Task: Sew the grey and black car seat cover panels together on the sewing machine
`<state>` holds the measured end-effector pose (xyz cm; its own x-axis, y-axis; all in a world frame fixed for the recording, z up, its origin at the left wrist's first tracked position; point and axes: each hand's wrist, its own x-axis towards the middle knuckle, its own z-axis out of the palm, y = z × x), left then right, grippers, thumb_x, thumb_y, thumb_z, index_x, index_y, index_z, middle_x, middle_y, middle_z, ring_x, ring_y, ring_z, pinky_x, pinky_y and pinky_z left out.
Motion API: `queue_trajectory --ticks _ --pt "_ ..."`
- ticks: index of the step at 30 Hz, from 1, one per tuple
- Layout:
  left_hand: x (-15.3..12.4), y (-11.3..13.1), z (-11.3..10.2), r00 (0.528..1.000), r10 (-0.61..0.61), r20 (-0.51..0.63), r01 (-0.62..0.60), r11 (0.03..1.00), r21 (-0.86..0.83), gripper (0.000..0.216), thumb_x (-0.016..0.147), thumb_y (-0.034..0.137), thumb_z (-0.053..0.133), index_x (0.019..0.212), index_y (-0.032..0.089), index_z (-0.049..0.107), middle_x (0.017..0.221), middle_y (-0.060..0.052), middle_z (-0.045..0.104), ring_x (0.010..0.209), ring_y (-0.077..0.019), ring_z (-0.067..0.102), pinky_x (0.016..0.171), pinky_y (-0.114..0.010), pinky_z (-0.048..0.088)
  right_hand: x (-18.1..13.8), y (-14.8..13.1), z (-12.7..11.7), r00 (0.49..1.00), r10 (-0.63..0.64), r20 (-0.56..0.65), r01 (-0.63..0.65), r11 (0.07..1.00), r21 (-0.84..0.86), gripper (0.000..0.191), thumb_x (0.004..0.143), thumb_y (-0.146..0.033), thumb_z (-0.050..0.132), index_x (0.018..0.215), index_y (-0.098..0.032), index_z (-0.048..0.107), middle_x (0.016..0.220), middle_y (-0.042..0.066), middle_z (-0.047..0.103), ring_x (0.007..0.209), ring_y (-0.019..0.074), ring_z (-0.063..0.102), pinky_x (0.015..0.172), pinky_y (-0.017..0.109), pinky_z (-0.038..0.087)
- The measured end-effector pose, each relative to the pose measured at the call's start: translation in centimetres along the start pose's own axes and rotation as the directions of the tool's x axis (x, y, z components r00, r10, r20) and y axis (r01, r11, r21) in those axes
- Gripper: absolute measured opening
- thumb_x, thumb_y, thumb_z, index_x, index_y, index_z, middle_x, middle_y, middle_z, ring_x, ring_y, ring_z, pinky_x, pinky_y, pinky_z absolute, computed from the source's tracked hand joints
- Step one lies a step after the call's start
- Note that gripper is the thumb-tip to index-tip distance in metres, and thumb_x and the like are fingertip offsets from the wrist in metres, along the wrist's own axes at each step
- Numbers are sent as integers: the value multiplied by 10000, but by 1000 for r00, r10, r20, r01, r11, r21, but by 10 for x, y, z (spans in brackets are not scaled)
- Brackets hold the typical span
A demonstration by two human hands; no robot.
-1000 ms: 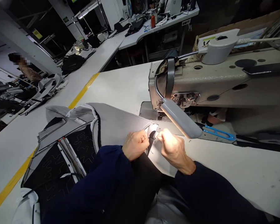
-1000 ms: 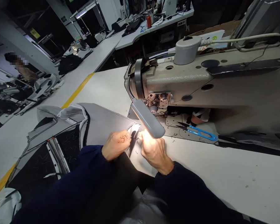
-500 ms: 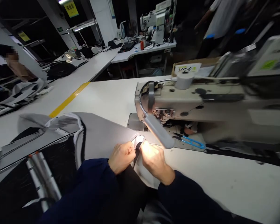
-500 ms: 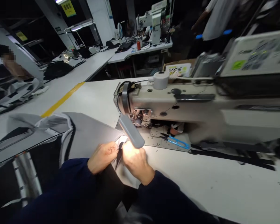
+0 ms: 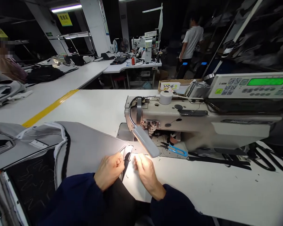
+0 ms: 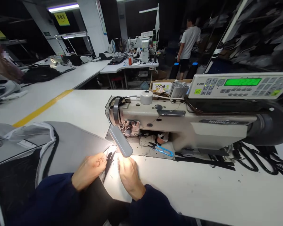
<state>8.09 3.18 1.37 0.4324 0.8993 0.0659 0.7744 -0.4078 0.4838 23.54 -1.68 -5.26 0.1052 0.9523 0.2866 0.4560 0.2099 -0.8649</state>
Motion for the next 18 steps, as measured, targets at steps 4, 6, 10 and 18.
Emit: queue_trajectory --ticks 4,6,10,18 --pt "-1 1 -3 1000 9 -14 -9 1000 23 185 740 190 438 571 190 362 489 47 346 482 -92 283 517 -258 226 -16 -10 22 944 136 300 -262 864 431 137 908 -331 466 858 -203 479 664 -29 567 572 123 553 538 243 456" --pt "0 4 -8 999 -36 12 36 999 -9 154 720 183 464 580 187 399 491 51 381 483 -87 313 520 -244 248 -20 -16 29 921 165 352 -349 751 561 153 875 -346 521 879 -202 469 660 -44 542 581 116 531 565 246 445" --pt "2 7 -16 985 -148 89 158 980 -119 133 717 193 483 594 184 433 477 68 382 468 -75 332 499 -212 264 -16 -20 31 934 195 300 -344 719 604 198 897 -387 490 830 -206 449 676 -37 510 618 121 527 617 267 446" --pt "-1 18 -21 997 -72 30 71 997 29 75 774 253 505 727 196 518 567 45 497 517 -102 445 550 -222 318 -8 -21 32 998 63 32 -70 931 359 173 913 -261 381 753 -212 422 642 -17 478 569 126 457 539 270 394"
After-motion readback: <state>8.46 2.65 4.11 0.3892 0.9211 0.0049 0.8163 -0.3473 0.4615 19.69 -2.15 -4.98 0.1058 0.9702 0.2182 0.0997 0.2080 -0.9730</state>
